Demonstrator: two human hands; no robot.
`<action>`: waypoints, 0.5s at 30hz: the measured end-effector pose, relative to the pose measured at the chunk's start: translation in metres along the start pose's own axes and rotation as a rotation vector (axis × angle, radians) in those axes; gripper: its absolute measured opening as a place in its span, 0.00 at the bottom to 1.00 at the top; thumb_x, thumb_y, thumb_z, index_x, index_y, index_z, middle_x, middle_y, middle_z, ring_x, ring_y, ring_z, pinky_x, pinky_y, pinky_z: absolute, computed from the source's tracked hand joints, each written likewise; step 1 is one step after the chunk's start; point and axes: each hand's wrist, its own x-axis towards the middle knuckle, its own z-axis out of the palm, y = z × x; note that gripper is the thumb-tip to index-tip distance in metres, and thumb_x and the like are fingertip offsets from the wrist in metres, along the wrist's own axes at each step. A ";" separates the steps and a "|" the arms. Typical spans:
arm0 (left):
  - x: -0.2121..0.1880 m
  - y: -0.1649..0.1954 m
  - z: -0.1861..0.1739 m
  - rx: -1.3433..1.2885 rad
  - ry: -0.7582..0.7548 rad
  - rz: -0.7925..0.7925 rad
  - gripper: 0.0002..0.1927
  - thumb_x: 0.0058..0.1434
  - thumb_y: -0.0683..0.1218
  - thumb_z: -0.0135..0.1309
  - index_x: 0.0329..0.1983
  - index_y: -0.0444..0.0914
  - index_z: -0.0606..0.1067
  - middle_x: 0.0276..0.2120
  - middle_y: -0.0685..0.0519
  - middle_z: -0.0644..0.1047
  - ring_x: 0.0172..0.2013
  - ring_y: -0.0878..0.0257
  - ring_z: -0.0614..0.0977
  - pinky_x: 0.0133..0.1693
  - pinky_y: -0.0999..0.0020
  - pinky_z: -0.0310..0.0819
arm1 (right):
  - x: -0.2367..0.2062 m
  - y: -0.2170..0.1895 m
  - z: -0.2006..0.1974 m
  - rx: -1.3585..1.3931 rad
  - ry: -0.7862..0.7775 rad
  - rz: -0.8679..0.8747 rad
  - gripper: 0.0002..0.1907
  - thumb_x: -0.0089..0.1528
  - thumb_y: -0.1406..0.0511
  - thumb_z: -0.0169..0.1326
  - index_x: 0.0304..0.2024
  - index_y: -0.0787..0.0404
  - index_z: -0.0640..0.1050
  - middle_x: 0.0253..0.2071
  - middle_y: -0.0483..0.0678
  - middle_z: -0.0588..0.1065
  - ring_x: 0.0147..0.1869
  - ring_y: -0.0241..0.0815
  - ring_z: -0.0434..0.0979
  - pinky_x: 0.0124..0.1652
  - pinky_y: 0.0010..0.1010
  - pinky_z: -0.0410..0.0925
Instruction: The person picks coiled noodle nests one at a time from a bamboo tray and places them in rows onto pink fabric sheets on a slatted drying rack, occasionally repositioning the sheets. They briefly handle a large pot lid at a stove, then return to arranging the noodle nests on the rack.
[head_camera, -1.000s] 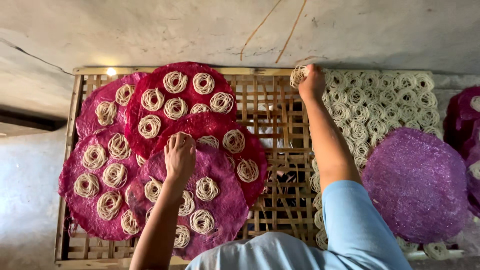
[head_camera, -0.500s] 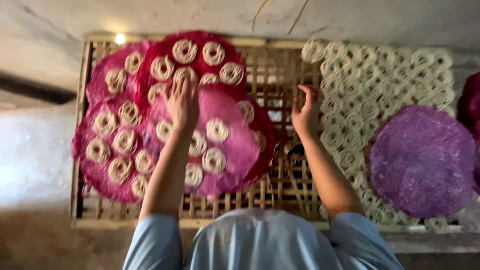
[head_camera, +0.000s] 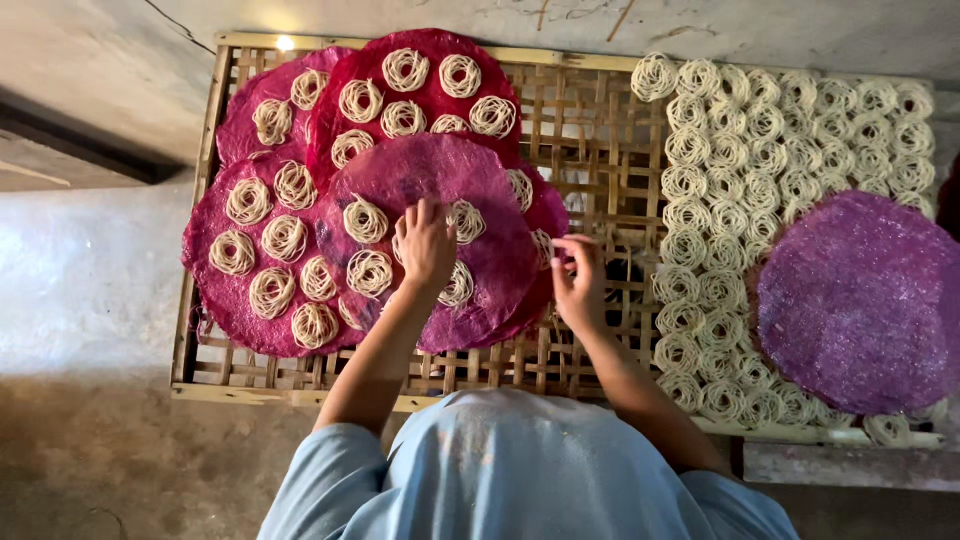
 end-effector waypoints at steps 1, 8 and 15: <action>0.005 0.001 -0.001 -0.016 0.006 -0.003 0.15 0.64 0.50 0.58 0.52 0.42 0.76 0.55 0.49 0.70 0.58 0.51 0.70 0.59 0.50 0.65 | 0.001 0.000 0.007 0.018 -0.021 -0.004 0.07 0.69 0.70 0.52 0.50 0.62 0.75 0.53 0.49 0.70 0.38 0.29 0.72 0.36 0.19 0.74; 0.008 0.051 -0.026 -0.293 -0.352 -0.058 0.13 0.72 0.53 0.50 0.53 0.41 0.72 0.39 0.49 0.79 0.34 0.52 0.83 0.35 0.54 0.80 | 0.033 -0.010 0.039 0.760 -0.341 0.642 0.09 0.69 0.62 0.54 0.47 0.59 0.79 0.39 0.44 0.78 0.39 0.32 0.77 0.43 0.22 0.74; -0.005 0.026 -0.050 -0.397 0.072 0.068 0.29 0.53 0.41 0.62 0.60 0.41 0.72 0.51 0.41 0.77 0.54 0.43 0.76 0.56 0.52 0.70 | 0.105 0.041 -0.009 0.542 -0.253 0.827 0.08 0.66 0.65 0.54 0.45 0.61 0.80 0.45 0.52 0.81 0.48 0.43 0.82 0.47 0.29 0.77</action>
